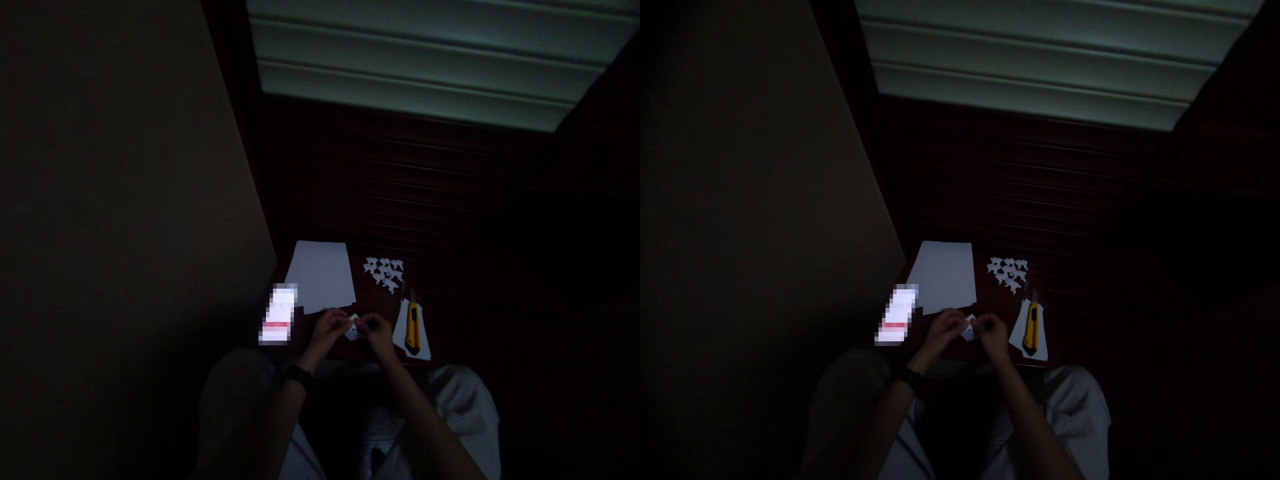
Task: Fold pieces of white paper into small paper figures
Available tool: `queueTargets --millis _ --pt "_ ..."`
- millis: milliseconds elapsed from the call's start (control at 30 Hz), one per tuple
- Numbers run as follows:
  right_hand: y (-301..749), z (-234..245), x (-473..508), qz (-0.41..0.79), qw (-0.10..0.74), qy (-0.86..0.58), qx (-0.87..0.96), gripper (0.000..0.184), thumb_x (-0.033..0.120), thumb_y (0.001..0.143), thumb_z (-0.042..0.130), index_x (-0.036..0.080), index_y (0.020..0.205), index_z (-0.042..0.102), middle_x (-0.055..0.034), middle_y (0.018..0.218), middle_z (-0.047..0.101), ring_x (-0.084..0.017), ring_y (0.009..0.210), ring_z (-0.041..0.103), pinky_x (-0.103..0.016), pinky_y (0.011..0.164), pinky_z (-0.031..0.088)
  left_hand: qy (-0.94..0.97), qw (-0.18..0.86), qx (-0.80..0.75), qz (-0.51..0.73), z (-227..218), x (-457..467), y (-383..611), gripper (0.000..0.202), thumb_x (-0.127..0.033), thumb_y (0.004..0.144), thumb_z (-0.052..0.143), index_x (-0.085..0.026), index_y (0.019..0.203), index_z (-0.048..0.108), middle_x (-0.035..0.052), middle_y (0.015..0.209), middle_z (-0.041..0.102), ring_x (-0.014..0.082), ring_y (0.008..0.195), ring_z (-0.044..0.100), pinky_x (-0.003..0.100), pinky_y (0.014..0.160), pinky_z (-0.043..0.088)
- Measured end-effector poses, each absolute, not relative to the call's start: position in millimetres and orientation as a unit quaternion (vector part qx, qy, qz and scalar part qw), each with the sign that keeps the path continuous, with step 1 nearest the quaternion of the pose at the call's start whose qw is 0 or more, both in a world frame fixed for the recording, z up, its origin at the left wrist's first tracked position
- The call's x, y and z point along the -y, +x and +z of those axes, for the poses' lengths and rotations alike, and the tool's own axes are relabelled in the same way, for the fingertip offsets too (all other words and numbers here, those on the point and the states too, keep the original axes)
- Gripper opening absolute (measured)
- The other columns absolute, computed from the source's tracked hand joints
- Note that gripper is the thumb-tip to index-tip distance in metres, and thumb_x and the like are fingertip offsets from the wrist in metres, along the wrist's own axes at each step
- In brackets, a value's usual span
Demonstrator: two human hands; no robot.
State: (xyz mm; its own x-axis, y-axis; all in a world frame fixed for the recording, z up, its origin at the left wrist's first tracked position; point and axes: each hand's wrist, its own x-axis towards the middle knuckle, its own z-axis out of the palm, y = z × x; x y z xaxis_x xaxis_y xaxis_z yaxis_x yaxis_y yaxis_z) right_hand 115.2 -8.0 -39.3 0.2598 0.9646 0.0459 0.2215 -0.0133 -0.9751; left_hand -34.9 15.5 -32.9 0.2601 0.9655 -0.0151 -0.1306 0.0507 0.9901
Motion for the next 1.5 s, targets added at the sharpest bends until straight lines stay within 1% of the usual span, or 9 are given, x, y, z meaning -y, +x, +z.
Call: queueTargets --millis 100,233,400,567,700,933,1200,1333,1500 --pt "116 -40 9 0.345 0.513 -0.629 0.472 0.029 0.046 0.065 0.060 0.017 0.070 0.061 -0.0029 0.067 0.060 -0.017 0.062 0.052 -0.027 0.058 0.040 0.528 0.596 -0.408 0.447 -36 -16 -34 0.029 -0.031 0.066 0.065 -0.014 0.087 0.057 0.0063 0.081 0.064 0.0172 0.076 0.060 0.026 0.066 0.046" --pt "116 -39 10 0.367 0.509 -0.619 0.471 0.028 0.045 0.064 0.061 0.018 0.071 0.063 -0.0019 0.066 0.061 -0.017 0.061 0.053 -0.027 0.058 0.040 0.537 0.598 -0.399 0.441 -40 -17 -34 0.029 -0.030 0.067 0.063 -0.013 0.091 0.058 0.0082 0.086 0.064 0.0182 0.080 0.060 0.028 0.069 0.046" --pt "115 -31 8 0.398 0.527 -0.573 0.486 0.029 0.039 0.066 0.062 0.019 0.087 0.063 -0.0032 0.078 0.065 -0.018 0.071 0.057 -0.029 0.065 0.043 0.550 0.591 -0.398 0.436 -42 -18 -34 0.028 -0.029 0.068 0.063 -0.012 0.089 0.060 0.0098 0.087 0.065 0.0190 0.081 0.061 0.031 0.073 0.046" --pt "116 -29 4 0.405 0.500 -0.576 0.504 0.022 0.037 0.066 0.061 0.018 0.076 0.065 -0.0046 0.075 0.065 -0.019 0.071 0.058 -0.030 0.066 0.043 0.559 0.585 -0.394 0.436 -44 -19 -35 0.026 -0.028 0.068 0.063 -0.012 0.089 0.060 0.0091 0.086 0.065 0.0183 0.080 0.060 0.029 0.072 0.046" --pt "117 -33 2 0.405 0.485 -0.587 0.506 0.021 0.035 0.065 0.062 0.017 0.075 0.065 -0.0043 0.071 0.065 -0.018 0.066 0.057 -0.028 0.061 0.043 0.570 0.587 -0.384 0.429 -44 -19 -36 0.027 -0.029 0.069 0.063 -0.012 0.090 0.060 0.0094 0.085 0.065 0.0184 0.079 0.060 0.029 0.070 0.046" --pt "118 -35 1 0.409 0.474 -0.586 0.514 0.026 0.038 0.066 0.060 0.015 0.076 0.066 -0.0054 0.073 0.066 -0.018 0.066 0.057 -0.027 0.060 0.043 0.558 0.593 -0.387 0.433 -43 -18 -36 0.027 -0.029 0.068 0.063 -0.013 0.089 0.058 0.0078 0.083 0.065 0.0174 0.077 0.061 0.028 0.070 0.046" --pt "116 -32 1 0.384 0.480 -0.609 0.501 0.027 0.039 0.066 0.060 0.014 0.073 0.067 -0.0060 0.069 0.066 -0.018 0.065 0.058 -0.027 0.060 0.043 0.551 0.599 -0.398 0.423 -45 -19 -32 0.033 -0.029 0.060 0.070 -0.013 0.087 0.058 0.0075 0.080 0.065 0.0177 0.075 0.061 0.028 0.068 0.048" --pt "118 -30 3 0.392 0.477 -0.609 0.498 0.028 0.040 0.066 0.060 0.013 0.070 0.067 -0.0051 0.066 0.065 -0.017 0.062 0.057 -0.025 0.057 0.041 0.557 0.585 -0.408 0.426 -39 -17 -32 0.028 -0.033 0.065 0.066 -0.011 0.082 0.061 0.0082 0.079 0.065 0.0180 0.074 0.061 0.028 0.068 0.048" --pt "121 -33 -2 0.394 0.493 -0.628 0.455 0.031 0.043 0.064 0.061 0.013 0.070 0.067 -0.0044 0.064 0.064 -0.015 0.058 0.055 -0.024 0.054 0.039 0.517 0.639 -0.395 0.411 -31 -13 -33 0.034 -0.039 0.065 0.064 -0.012 0.085 0.062 0.0084 0.085 0.066 0.0199 0.078 0.061 0.028 0.064 0.050"
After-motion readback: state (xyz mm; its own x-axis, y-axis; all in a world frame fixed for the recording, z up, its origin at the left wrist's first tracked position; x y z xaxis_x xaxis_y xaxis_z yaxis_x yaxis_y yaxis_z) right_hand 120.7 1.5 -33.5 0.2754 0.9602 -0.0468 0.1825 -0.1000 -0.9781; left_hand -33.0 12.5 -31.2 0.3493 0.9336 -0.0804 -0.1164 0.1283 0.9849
